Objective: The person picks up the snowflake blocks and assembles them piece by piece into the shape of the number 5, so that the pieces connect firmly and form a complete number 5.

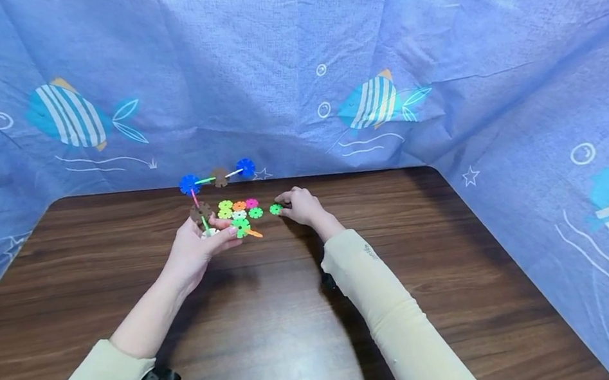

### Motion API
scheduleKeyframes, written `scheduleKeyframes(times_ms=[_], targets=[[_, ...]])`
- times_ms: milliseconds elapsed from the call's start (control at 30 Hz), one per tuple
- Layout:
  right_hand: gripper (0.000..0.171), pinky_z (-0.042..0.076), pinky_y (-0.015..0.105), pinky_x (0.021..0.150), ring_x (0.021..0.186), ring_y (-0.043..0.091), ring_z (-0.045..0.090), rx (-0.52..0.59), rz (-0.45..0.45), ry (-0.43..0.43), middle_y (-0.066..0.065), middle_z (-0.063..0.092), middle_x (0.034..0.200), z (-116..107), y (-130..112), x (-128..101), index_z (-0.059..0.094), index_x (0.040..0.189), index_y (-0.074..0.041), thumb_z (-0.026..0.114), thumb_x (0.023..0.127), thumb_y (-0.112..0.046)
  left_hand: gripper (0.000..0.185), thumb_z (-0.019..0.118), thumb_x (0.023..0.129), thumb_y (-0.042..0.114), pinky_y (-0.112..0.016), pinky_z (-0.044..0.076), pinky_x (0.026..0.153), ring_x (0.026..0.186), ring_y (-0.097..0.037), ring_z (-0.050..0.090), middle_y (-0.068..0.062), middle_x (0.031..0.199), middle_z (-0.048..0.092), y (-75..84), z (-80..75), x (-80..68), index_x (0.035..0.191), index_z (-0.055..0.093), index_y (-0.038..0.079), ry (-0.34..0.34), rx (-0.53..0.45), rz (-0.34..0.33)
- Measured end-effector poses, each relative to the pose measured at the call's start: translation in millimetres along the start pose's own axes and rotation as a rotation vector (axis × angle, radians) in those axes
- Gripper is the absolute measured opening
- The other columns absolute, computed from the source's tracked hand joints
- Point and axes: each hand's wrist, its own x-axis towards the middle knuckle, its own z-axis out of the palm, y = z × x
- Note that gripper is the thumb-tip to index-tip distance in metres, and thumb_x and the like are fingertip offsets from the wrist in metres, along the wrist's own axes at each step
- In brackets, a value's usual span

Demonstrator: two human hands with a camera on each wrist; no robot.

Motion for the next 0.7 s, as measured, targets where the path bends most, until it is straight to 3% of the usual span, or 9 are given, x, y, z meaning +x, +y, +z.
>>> scheduleKeyframes(times_ms=[300,533,700], targets=[[0.029,0.042,0.045,0.089,0.112,0.026,0.047,0.023,0.062,0.006,0.004,0.057,0.115,6,-1,-1,0.068,0.113,-0.022,0.069,0.086,-0.034,0.029,0.061,0.086,-0.009,-0.042,0.053,0.083,0.081,-0.013,0.067,-0.002,0.092,0.059,-1.7,-6.1,-3.5,0.098,0.039,0.006,0.005,-0.037,0.010],[0.028,0.043,0.036,0.092,0.100,0.022,0.058,0.218,0.056,0.031,0.005,0.068,0.098,4,2,-2,0.063,0.099,-0.009,0.078,0.078,-0.020,0.027,0.061,0.086,-0.008,-0.042,0.053,0.081,0.080,-0.013,0.068,-0.002,0.088,0.060,3.9,-7.2,-5.3,0.094,0.039,0.006,0.004,-0.046,0.026],[0.022,0.047,0.028,0.080,0.080,0.015,0.063,0.348,0.040,0.052,0.008,0.070,0.086,1,6,-9,0.060,0.092,-0.006,0.076,0.078,-0.007,0.027,0.062,0.086,-0.008,-0.044,0.053,0.080,0.080,-0.015,0.070,-0.002,0.086,0.065,8.5,-3.9,-7.0,0.085,0.040,0.007,-0.004,-0.079,0.047]])
